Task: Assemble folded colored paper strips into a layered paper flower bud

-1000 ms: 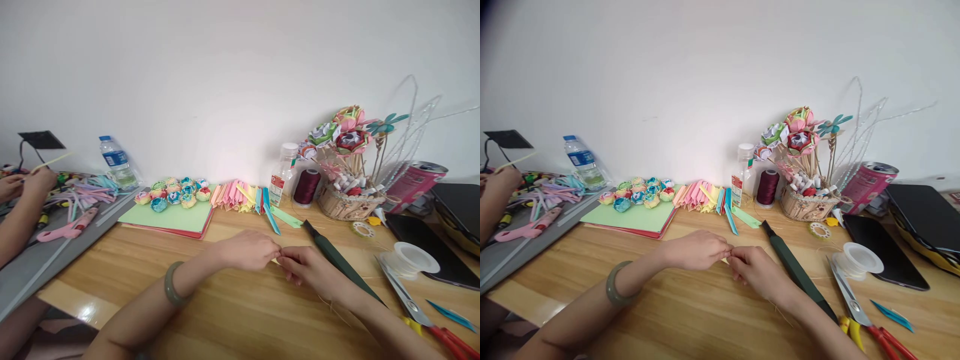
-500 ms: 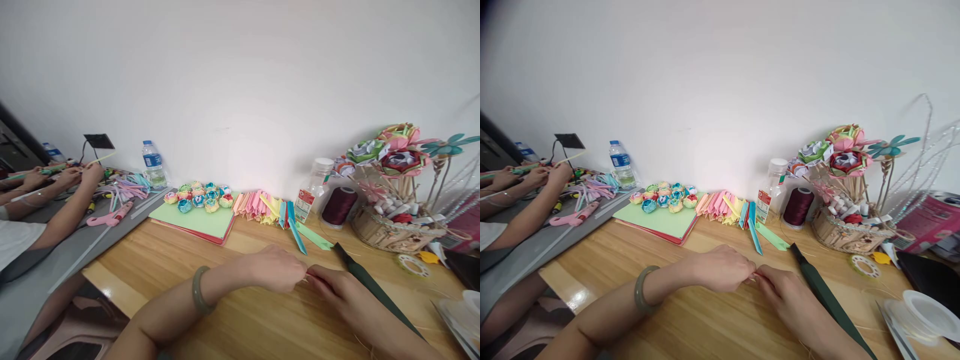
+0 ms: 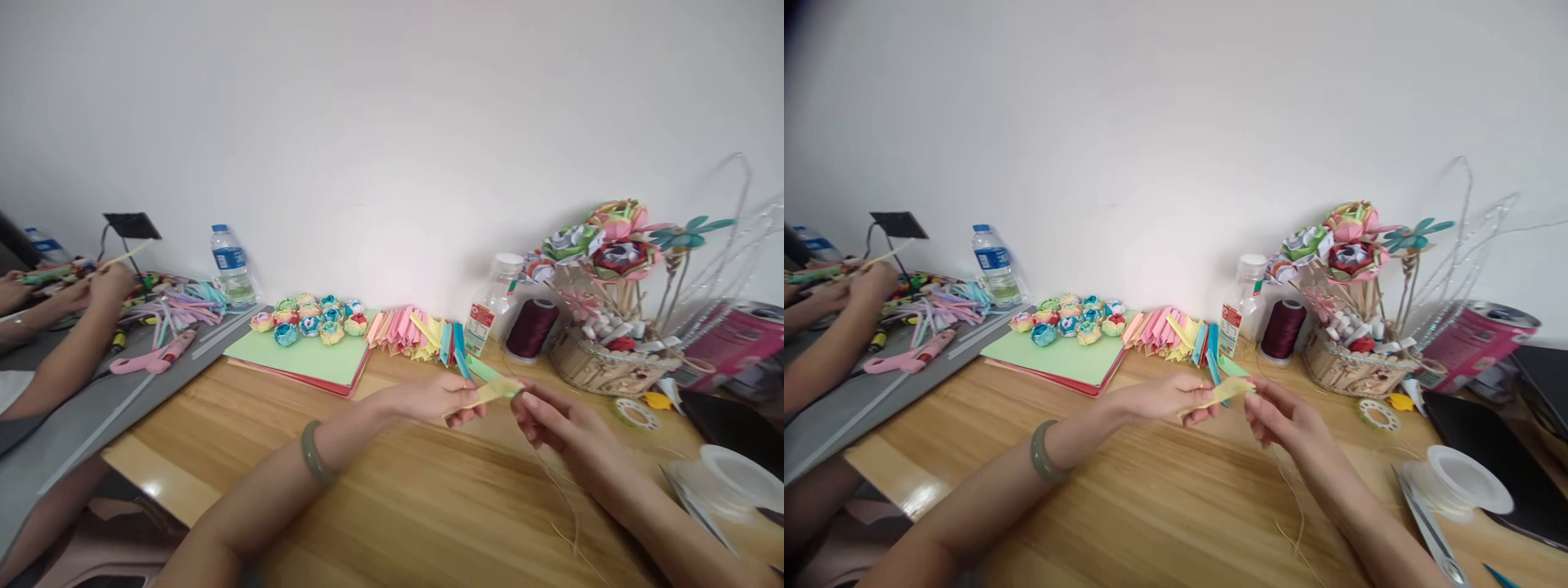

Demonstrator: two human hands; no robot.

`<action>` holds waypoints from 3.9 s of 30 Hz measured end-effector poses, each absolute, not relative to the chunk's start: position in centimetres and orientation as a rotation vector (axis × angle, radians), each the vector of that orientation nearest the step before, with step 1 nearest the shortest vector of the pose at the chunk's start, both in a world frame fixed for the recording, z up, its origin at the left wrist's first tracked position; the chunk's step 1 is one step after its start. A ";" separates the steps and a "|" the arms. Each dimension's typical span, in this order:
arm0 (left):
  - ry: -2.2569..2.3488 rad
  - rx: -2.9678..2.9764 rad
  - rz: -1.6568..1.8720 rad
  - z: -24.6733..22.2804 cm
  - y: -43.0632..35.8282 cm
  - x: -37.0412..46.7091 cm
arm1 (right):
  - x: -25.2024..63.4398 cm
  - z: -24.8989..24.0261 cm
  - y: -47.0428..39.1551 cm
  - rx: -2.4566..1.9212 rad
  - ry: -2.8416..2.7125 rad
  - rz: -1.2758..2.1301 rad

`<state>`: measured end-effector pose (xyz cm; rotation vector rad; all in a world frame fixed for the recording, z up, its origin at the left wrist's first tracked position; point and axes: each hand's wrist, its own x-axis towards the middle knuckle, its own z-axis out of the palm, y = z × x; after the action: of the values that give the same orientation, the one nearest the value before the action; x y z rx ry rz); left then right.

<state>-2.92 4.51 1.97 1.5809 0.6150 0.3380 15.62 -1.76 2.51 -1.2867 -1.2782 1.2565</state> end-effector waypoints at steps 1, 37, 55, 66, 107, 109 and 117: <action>0.599 1.560 0.348 1.9 4.4 -2.8 | 15.5 2.5 -1.8 -1.262 -1.194 1.334; 0.278 0.716 0.227 1.7 1.0 -1.3 | 15.3 1.9 -2.0 -1.033 -0.898 1.629; 0.251 0.864 0.298 -0.4 1.2 -0.6 | 15.8 2.5 -2.0 -1.165 -1.159 1.565; 0.571 1.414 0.491 -0.4 1.1 -0.6 | 16.0 2.3 -1.7 -1.230 -1.214 1.563; 0.416 0.861 0.318 -1.2 1.8 -1.3 | 15.9 1.7 -1.7 -1.174 -1.111 1.700; 0.406 0.813 0.325 -1.1 1.6 -1.4 | 15.9 1.7 -1.8 -1.144 -1.113 1.708; 0.539 0.801 0.396 -0.1 0.9 -1.2 | 15.5 2.0 -2.0 -1.119 -1.097 1.666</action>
<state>-1.17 0.87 -0.13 0.8008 0.5389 0.3955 15.48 -1.99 1.96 -1.1191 -1.0973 1.6658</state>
